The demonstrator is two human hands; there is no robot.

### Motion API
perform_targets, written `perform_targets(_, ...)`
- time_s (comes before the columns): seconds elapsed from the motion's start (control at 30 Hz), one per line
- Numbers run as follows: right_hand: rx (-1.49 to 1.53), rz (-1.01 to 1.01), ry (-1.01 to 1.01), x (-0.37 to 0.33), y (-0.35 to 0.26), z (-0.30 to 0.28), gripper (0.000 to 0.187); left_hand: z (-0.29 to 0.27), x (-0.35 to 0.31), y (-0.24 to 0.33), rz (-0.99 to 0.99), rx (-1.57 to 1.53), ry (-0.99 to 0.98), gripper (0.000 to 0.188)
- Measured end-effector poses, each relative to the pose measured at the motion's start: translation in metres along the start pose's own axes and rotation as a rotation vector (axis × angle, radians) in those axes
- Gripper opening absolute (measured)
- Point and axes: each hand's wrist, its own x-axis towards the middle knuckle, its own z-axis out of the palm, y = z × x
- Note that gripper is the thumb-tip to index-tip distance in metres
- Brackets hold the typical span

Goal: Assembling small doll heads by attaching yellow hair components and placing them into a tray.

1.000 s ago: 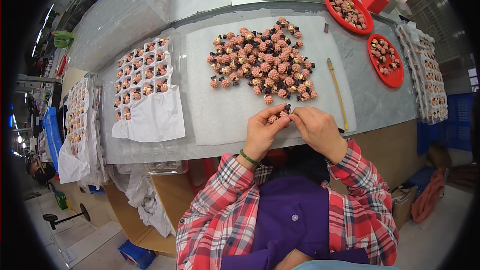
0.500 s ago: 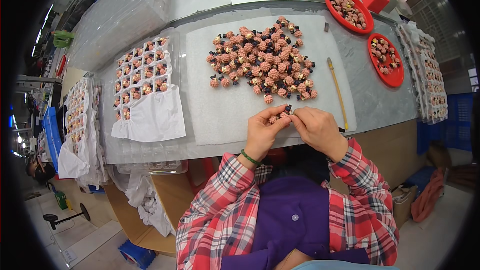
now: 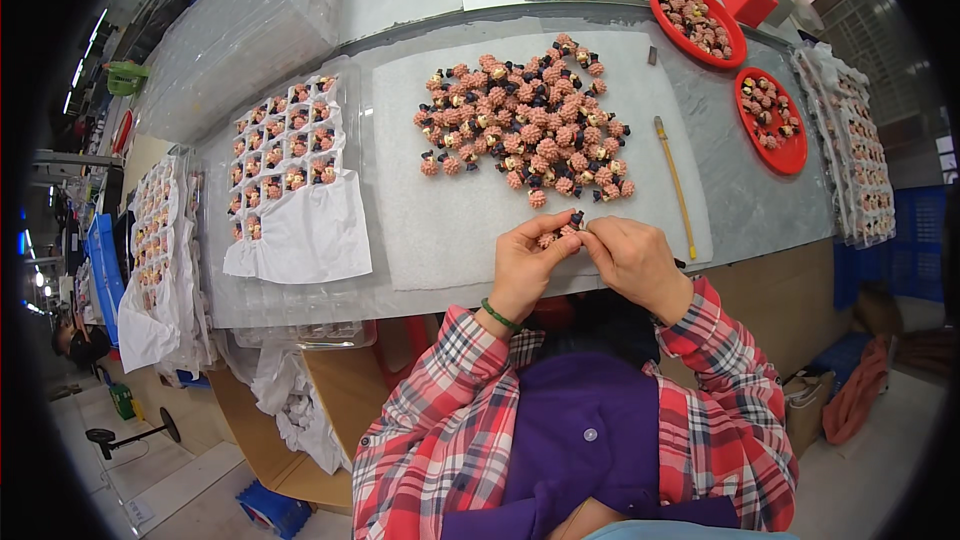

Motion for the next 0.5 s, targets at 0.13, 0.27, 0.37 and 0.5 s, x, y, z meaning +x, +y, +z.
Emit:
perform_targets(0.13, 0.008, 0.034, -0.002, -0.0011, -0.0008, 0.0005, 0.008, 0.0005, -0.001, 0.0006, 0.009, 0.005, -0.01, 0.031)
perform_targets(0.27, 0.016, 0.028, -0.023, 0.0001, -0.0005, -0.001, 0.008, -0.0006, -0.0002, -0.0003, 0.009, -0.003, -0.012, 0.031)
perform_targets(0.37, 0.0, 0.011, -0.043, 0.0, 0.0021, -0.0017, 0.007, -0.0003, -0.0001, 0.0005, 0.005, 0.009, -0.015, 0.031)
perform_targets(0.5, 0.009, -0.003, -0.04, 0.002, 0.0021, -0.0037, 0.008, 0.0004, 0.0001, 0.0007, -0.005, 0.016, -0.01, 0.03)
